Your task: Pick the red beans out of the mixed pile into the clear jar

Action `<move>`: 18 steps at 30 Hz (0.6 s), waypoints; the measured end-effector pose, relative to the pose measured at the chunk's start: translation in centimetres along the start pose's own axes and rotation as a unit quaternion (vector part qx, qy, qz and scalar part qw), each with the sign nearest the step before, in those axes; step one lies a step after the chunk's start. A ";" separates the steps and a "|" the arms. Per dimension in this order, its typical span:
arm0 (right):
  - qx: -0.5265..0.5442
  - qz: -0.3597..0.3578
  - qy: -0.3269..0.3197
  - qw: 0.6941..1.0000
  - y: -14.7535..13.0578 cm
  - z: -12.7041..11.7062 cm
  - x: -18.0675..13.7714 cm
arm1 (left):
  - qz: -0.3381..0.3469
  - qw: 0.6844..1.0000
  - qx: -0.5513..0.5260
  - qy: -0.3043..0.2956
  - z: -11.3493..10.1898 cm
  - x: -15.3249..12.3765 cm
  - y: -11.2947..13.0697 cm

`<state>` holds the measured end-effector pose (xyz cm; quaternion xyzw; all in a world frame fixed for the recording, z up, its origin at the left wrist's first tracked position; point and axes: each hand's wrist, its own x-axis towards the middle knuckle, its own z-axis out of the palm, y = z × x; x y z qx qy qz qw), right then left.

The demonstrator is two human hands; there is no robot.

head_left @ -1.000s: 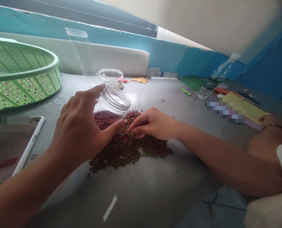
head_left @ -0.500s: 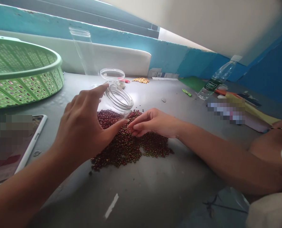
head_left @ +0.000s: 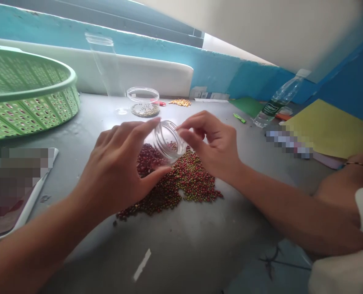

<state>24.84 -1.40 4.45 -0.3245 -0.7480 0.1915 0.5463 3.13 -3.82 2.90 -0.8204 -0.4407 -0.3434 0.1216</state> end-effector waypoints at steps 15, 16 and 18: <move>-0.085 0.033 -0.463 0.882 1.3 0.0 -0.1 | -0.123 0.992 0.004 0.007 -0.2 0.3 -0.1; -0.083 0.024 -0.457 0.885 1.4 0.0 -0.2 | -0.123 0.992 0.005 0.007 -0.3 0.3 0.0; -0.081 0.013 -0.444 0.892 1.6 0.0 -0.2 | -0.122 0.992 0.004 0.004 -0.3 0.2 0.0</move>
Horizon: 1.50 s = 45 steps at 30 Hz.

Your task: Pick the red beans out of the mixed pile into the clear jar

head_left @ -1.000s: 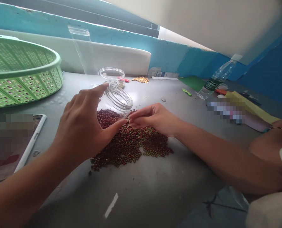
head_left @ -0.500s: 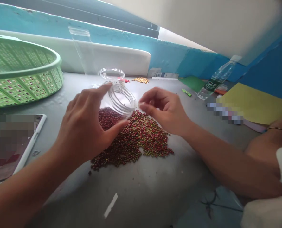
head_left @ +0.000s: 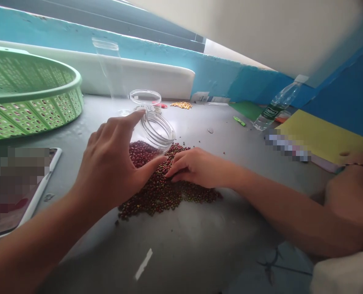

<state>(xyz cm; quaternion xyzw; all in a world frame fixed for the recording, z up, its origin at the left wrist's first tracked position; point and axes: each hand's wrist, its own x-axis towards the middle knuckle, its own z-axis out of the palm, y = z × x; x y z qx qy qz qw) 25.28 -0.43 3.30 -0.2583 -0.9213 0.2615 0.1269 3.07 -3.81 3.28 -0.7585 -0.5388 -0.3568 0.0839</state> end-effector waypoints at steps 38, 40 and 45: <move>-0.006 -0.010 0.052 0.999 0.3 0.4 0.6 | -0.017 1.000 -0.006 -0.009 0.1 0.1 -0.4; -0.023 -0.033 0.044 0.998 0.2 0.9 1.1 | -0.018 1.000 -0.004 -0.005 0.1 0.1 -0.5; -0.033 -0.019 0.056 0.998 0.1 1.6 1.6 | -0.008 1.000 -0.002 -0.001 0.2 0.1 -0.5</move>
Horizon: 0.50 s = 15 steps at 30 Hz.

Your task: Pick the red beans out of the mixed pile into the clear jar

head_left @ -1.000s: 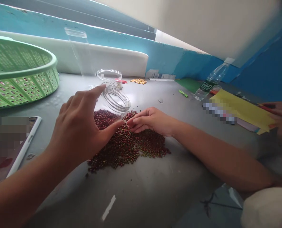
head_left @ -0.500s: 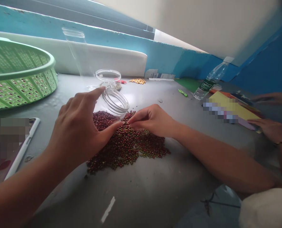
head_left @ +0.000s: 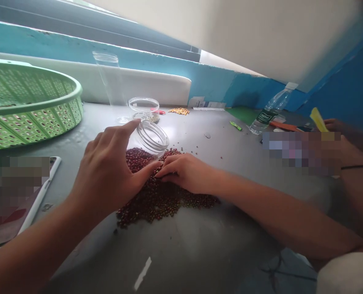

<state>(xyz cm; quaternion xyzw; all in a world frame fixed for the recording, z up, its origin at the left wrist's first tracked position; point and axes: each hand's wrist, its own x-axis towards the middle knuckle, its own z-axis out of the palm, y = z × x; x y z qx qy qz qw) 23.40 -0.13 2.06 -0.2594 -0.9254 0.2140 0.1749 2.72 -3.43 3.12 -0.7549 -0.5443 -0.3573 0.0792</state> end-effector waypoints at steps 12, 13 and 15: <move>0.576 0.268 0.081 0.768 0.8 -0.4 0.0 | -0.013 1.000 -0.003 -0.003 -0.1 0.1 0.2; 0.590 0.265 0.080 0.758 0.8 -0.6 0.0 | -0.014 1.000 -0.001 -0.005 -0.1 0.1 0.2; 0.603 0.260 0.081 0.750 0.8 -0.7 0.0 | -0.016 1.000 0.000 -0.007 -0.1 0.1 0.1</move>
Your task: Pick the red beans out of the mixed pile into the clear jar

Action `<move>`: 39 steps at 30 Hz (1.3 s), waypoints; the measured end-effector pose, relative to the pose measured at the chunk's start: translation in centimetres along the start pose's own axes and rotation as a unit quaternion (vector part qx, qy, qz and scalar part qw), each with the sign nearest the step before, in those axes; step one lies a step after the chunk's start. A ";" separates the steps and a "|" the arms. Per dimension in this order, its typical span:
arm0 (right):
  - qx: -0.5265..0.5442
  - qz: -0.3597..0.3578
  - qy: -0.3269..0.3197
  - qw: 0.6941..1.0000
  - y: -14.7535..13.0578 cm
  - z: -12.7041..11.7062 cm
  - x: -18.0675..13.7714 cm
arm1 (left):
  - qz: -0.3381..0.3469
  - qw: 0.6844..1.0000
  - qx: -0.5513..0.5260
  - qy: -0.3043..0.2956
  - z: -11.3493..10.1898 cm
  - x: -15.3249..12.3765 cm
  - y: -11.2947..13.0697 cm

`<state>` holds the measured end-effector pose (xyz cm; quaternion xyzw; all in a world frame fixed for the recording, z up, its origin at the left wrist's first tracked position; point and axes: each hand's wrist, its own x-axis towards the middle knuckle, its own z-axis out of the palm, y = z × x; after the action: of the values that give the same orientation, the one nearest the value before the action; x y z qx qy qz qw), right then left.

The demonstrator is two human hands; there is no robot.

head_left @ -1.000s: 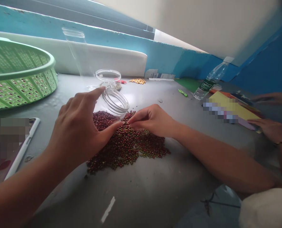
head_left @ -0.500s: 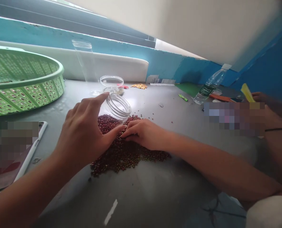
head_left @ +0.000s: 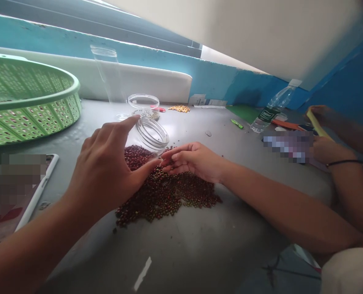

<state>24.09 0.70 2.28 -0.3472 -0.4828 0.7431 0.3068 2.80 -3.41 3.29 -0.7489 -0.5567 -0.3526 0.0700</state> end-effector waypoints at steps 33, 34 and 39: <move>-0.006 -0.015 -0.062 0.998 0.6 -0.7 -0.1 | 0.014 1.000 0.003 -0.007 0.1 -0.1 -0.3; -0.004 -0.015 -0.056 0.998 0.6 -0.6 -0.1 | 0.016 1.000 0.004 -0.004 0.2 -0.1 -0.4; -0.027 -0.027 -0.030 0.999 0.5 -0.4 -0.2 | 0.027 1.000 0.011 0.010 0.4 -0.1 -0.6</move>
<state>24.48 0.59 1.70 -0.3201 -0.5206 0.7314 0.3027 2.40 -3.05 2.82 -0.7593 -0.5392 -0.3521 0.0933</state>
